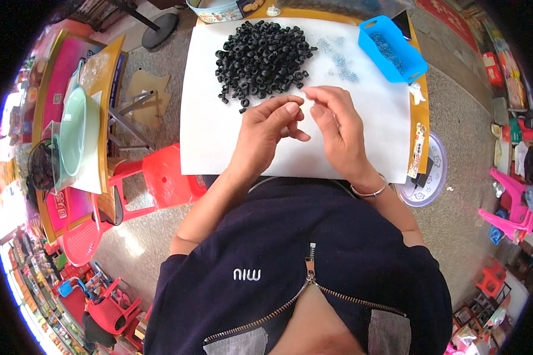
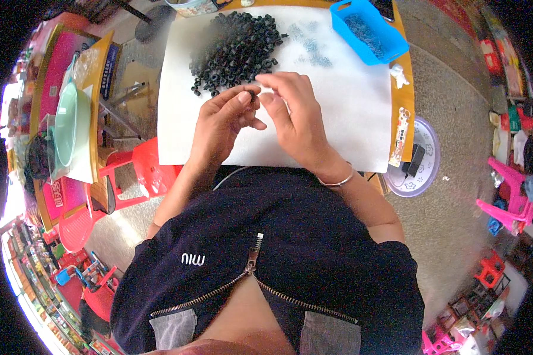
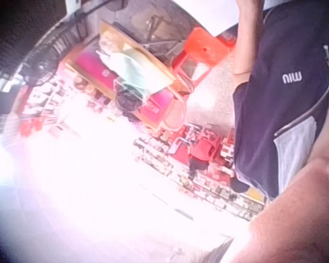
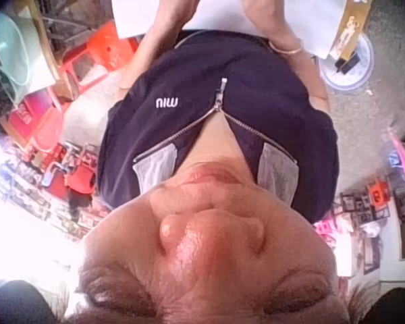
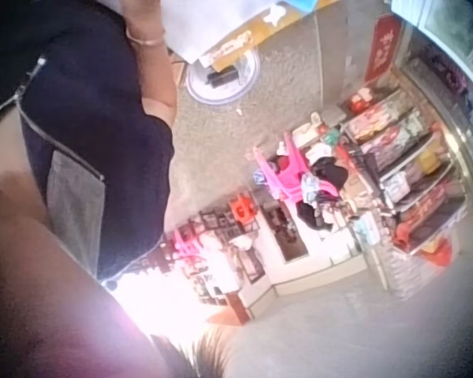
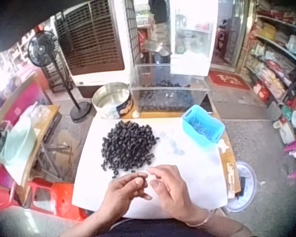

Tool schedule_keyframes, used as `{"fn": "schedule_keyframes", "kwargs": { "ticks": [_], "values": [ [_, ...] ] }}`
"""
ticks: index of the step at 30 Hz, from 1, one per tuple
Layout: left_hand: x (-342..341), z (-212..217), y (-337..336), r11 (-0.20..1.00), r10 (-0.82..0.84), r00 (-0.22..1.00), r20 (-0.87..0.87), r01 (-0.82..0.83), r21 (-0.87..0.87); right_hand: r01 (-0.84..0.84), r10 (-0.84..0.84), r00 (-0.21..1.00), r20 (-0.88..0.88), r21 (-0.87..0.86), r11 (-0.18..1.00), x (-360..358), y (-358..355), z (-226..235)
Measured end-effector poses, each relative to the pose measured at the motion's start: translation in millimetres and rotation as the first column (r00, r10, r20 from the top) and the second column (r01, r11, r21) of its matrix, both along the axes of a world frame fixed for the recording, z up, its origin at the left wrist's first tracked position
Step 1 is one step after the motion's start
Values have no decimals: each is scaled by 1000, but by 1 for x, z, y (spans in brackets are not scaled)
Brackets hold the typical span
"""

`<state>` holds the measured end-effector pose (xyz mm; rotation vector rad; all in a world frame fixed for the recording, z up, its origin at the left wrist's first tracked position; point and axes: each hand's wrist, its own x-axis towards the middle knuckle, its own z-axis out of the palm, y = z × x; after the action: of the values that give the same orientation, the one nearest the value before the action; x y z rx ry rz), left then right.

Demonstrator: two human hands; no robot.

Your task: Manually assembling small black plastic components by snapping them together and sorting them.

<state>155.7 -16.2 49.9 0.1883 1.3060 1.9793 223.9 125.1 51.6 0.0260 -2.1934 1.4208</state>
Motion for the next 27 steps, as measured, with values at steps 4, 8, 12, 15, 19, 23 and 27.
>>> {"fn": "schedule_keyframes", "kwargs": {
  "ticks": [4, 8, 12, 15, 19, 23, 27],
  "values": [
    [13, 2, 14, 1000, -16, 998, -56, 15, -8, 3, 93, 982, 163, -511, 860, -11, -19, -1],
    [18, 3, 17, 990, -17, 971, -239, -17, -141, 64, -8, 992, 128, -442, 895, -21, -28, -4],
    [17, -8, 18, 979, -5, 934, -357, -69, -194, 99, -113, 993, -16, -359, 928, -28, -34, -13],
    [14, -15, 19, 979, -27, 946, -322, -40, -202, 136, -137, 990, 21, -331, 934, -27, -33, -21],
    [15, -26, 21, 976, -35, 977, -212, -12, -216, 117, -117, 993, 11, -211, 970, -25, -29, -35],
    [4, -26, 22, 992, -59, 998, 11, 60, -111, 48, 14, 986, 166, -365, 930, -26, -19, -42],
    [-15, -34, 8, 977, -135, 978, 160, 105, 184, -44, 149, 974, 170, -506, 861, -21, -3, -27]
  ]
}}
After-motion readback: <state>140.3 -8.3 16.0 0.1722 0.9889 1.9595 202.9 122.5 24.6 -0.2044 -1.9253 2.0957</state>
